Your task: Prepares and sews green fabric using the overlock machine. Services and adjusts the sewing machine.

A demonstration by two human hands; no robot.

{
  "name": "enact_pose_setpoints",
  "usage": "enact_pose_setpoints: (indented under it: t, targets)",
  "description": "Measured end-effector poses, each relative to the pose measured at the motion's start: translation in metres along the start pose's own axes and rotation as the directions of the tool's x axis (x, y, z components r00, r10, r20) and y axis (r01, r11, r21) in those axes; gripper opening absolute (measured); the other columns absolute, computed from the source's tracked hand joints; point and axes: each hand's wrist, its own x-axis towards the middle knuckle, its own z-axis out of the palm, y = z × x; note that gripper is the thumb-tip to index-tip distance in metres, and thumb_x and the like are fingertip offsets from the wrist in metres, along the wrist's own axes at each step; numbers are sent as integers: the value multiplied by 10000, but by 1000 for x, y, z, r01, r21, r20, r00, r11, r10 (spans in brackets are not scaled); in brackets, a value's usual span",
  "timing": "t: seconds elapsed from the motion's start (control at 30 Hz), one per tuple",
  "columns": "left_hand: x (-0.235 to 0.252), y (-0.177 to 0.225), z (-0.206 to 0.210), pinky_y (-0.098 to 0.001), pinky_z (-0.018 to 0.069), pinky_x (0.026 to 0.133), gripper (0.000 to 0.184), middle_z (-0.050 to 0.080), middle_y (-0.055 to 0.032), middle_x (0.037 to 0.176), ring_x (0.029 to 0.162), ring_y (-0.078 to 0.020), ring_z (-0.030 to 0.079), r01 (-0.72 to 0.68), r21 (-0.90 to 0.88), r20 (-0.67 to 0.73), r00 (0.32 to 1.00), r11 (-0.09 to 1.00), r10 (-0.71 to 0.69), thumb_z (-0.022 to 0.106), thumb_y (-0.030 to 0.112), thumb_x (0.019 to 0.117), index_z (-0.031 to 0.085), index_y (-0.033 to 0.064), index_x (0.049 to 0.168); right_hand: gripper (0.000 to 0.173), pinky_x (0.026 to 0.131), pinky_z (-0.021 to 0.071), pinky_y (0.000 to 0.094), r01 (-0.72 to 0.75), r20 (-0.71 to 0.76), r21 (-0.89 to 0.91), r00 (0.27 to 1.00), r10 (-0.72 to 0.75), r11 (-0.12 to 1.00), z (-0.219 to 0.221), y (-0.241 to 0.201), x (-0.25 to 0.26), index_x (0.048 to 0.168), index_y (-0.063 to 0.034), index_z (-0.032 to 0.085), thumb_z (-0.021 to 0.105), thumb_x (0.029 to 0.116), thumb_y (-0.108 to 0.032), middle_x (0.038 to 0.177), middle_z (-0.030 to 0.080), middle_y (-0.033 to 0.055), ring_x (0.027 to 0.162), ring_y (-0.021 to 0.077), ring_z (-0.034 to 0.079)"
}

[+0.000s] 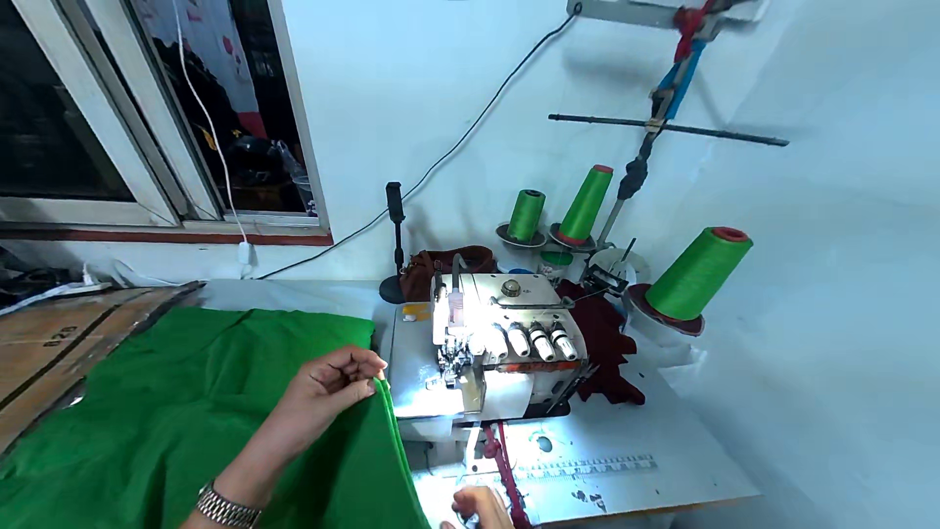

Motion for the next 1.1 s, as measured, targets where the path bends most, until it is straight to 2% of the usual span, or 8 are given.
enact_pose_setpoints:
  t: [0.17,0.3,0.4,0.5,0.73,0.83,0.93,1.1]
  targets:
    - [-7,8,8,-209,578,742,208,739,-6,921,796,-89,692,-20,44,-1,1000,999,20,697,97,861,747,164,1052,490,885,576,380,142,-85,104,987,-133,984,46,-16,36,1193,112,593,804,819,-124,1101,681,231,989,269,699]
    - [-11,8,10,-216,589,731,196,739,-7,910,789,-97,700,-33,71,21,999,997,32,706,108,880,743,155,1067,303,726,583,217,289,-273,133,930,-245,948,71,-22,58,1065,46,605,736,806,-39,963,677,132,807,110,682]
    - [-13,8,9,-197,576,708,180,737,-1,889,759,-81,687,-30,90,16,999,995,29,720,112,879,750,153,1051,104,646,542,169,240,-272,175,944,-188,955,70,-23,64,939,15,670,640,840,0,847,659,72,704,51,629]
    - [-13,6,8,-190,571,703,148,733,-6,865,747,-82,684,-36,94,5,999,995,35,731,133,885,749,152,1031,106,626,521,168,188,-197,218,970,-145,958,66,-16,58,928,2,700,607,886,-27,812,685,51,685,34,629]
    - [-11,-6,19,-204,577,712,218,724,-23,827,736,-103,689,37,78,-44,998,996,-34,690,-11,850,710,108,1033,57,624,502,145,-101,-43,469,990,137,877,57,-16,38,890,28,725,688,862,-5,767,682,35,644,-14,593]
    - [-10,-8,23,-207,576,722,191,720,-34,840,746,-109,686,42,41,-42,998,998,-41,677,-3,865,710,103,1020,232,640,533,162,-181,18,584,978,210,792,56,-18,45,1069,41,662,731,852,-7,960,691,61,694,6,617]
    - [-11,-6,26,-200,573,701,153,720,-22,838,739,-98,682,34,45,-18,999,998,-34,695,41,870,719,121,998,365,868,568,228,-167,74,588,985,153,791,54,-24,57,1248,54,636,686,920,-96,1160,694,116,979,64,680]
    - [-15,-5,22,-178,565,704,99,724,12,857,753,-63,679,-6,80,13,1000,997,5,707,139,899,733,151,994,122,787,564,178,-29,-28,618,998,59,786,55,-42,72,1000,32,705,613,944,-25,901,719,46,833,11,677]
